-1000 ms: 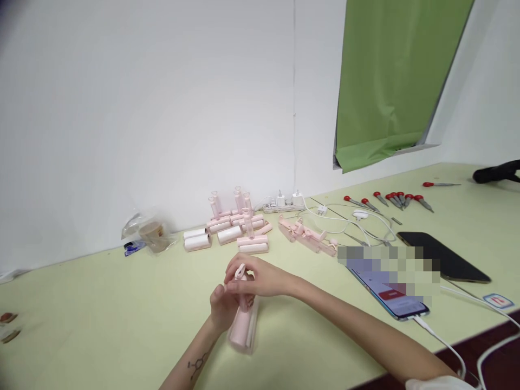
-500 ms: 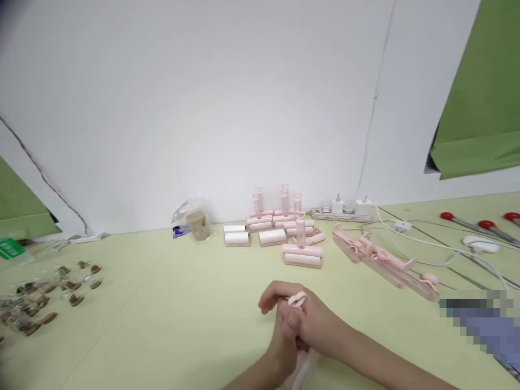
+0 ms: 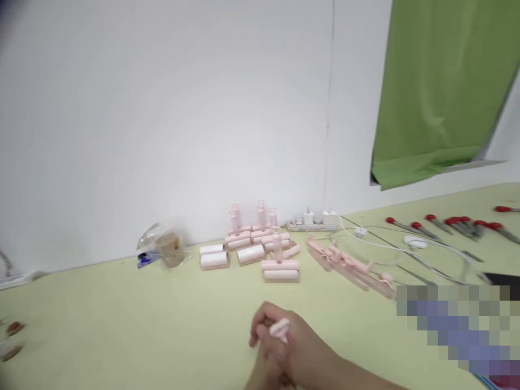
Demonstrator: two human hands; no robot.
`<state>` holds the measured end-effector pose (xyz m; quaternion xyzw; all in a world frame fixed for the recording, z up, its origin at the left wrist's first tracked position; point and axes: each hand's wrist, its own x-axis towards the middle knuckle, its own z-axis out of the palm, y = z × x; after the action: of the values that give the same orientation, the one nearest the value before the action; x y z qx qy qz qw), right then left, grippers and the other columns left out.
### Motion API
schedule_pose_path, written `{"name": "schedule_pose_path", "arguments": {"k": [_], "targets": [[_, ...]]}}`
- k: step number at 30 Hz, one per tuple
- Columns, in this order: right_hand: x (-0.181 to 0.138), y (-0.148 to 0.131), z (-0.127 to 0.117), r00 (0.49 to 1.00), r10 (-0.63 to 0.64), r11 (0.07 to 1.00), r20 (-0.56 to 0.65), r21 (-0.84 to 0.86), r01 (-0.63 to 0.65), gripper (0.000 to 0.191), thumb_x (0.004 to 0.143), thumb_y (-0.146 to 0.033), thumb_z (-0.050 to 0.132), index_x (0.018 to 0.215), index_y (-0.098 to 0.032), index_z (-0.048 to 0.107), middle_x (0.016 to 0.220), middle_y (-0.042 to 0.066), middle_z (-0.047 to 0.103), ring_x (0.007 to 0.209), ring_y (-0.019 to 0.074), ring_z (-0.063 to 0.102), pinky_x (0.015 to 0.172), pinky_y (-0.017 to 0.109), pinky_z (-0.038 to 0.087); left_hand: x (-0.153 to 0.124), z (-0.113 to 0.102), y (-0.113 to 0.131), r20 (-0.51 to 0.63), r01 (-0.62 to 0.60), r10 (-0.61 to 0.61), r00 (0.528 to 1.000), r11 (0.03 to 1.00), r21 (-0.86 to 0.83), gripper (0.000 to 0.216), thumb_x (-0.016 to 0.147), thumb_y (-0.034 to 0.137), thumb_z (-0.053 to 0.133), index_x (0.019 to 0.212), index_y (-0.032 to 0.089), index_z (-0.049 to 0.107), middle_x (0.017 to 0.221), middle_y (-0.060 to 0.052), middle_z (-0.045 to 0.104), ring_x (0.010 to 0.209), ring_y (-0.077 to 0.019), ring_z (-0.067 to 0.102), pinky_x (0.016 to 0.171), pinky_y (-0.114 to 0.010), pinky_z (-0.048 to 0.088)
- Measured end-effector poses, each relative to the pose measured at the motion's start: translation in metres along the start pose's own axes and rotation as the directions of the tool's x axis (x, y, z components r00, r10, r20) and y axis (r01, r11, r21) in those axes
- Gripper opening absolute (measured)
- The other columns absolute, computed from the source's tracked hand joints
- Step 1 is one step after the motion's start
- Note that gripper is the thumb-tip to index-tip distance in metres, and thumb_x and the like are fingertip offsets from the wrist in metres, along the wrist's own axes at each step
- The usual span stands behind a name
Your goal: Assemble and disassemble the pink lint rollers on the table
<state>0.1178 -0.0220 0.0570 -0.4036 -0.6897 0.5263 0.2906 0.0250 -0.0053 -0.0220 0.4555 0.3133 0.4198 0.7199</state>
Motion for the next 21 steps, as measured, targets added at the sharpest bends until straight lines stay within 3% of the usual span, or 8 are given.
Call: {"name": "schedule_pose_path", "arguments": {"k": [2,4,7,12,14,17,19,21], "targets": [[-0.006,-0.004,-0.007,0.998,0.066,0.998,0.013,0.002,-0.066,0.033,0.078,-0.043,0.041,0.104,-0.022,0.04,0.06,-0.005,0.047,0.04,0.0079,0.041,0.04,0.02,0.036,-0.001,0.002,0.005,0.05,-0.023,0.023,0.998,1.0,0.0,0.041,0.053,0.056,0.062,0.057,0.017,0.048,0.04,0.006,0.037,0.041,-0.0096,0.037,0.045,-0.024,0.029],[-0.016,-0.004,-0.016,0.996,0.06,0.994,-0.06,-0.084,-0.065,0.053,0.071,-0.041,0.054,0.116,-0.025,0.03,0.09,0.002,0.053,0.066,0.0129,0.054,0.057,0.025,0.045,-0.006,0.004,0.015,0.068,-0.079,0.078,0.995,0.997,0.006,0.049,0.05,0.064,0.06,0.055,0.016,0.048,0.044,0.003,0.042,0.044,-0.0106,0.04,0.048,-0.024,0.031],[-0.031,0.009,-0.021,0.987,0.004,0.952,-0.16,-0.3,-0.053,0.07,0.063,-0.039,0.063,0.122,-0.026,0.027,0.119,0.007,0.04,0.103,0.0224,0.045,0.079,0.032,0.041,-0.018,0.008,0.036,0.004,-0.222,0.224,0.975,0.965,0.138,0.041,0.07,0.057,0.047,0.078,0.017,0.051,0.072,0.0,0.051,0.069,-0.0144,0.047,0.067,-0.026,0.036],[-0.014,0.038,-0.012,0.989,-0.116,0.811,-0.091,-0.583,0.041,0.04,0.066,-0.024,0.059,0.103,-0.019,0.047,0.1,0.006,0.054,0.092,0.0233,0.049,0.075,0.034,0.039,-0.033,0.001,0.062,0.01,-0.247,0.278,0.96,0.837,0.489,0.028,0.084,0.037,0.033,0.106,0.023,0.042,0.102,-0.005,0.049,0.097,-0.0195,0.045,0.084,-0.031,0.033],[0.007,0.041,-0.009,0.98,-0.192,0.748,-0.046,-0.654,0.115,0.026,0.069,-0.02,0.055,0.095,-0.018,0.052,0.094,0.006,0.056,0.088,0.0229,0.05,0.074,0.033,0.038,-0.035,-0.016,0.066,-0.016,-0.242,0.346,0.938,0.687,0.686,0.034,0.081,0.033,0.039,0.114,0.023,0.039,0.113,-0.007,0.045,0.109,-0.0219,0.037,0.092,-0.034,0.026],[0.044,0.037,-0.007,0.964,-0.267,0.701,0.021,-0.682,0.209,0.021,0.071,-0.019,0.054,0.092,-0.017,0.054,0.092,0.007,0.058,0.088,0.0234,0.05,0.074,0.033,0.036,-0.032,-0.054,0.064,-0.124,-0.062,0.425,0.896,0.398,0.915,0.06,0.067,0.027,0.057,0.122,0.024,0.033,0.122,-0.009,0.04,0.117,-0.0271,0.028,0.097,-0.039,0.019],[0.066,0.033,-0.007,0.957,-0.287,0.699,0.044,-0.673,0.241,0.021,0.071,-0.017,0.053,0.092,-0.018,0.055,0.092,0.007,0.059,0.09,0.0241,0.051,0.077,0.034,0.035,-0.025,-0.078,0.057,-0.307,0.164,0.417,0.855,0.344,0.924,0.071,0.061,0.025,0.061,0.125,0.021,0.029,0.123,-0.012,0.037,0.117,-0.031,0.029,0.094,-0.042,0.022],[0.084,0.029,-0.009,0.952,-0.303,0.705,0.049,-0.66,0.258,0.023,0.069,-0.018,0.055,0.093,-0.018,0.056,0.092,0.007,0.06,0.091,0.0257,0.051,0.079,0.037,0.034,-0.015,-0.097,0.049,-0.351,0.199,0.404,0.845,0.372,0.907,0.068,0.063,0.027,0.059,0.124,0.018,0.03,0.121,-0.013,0.037,0.113,-0.0288,0.036,0.092,-0.039,0.028]]}}
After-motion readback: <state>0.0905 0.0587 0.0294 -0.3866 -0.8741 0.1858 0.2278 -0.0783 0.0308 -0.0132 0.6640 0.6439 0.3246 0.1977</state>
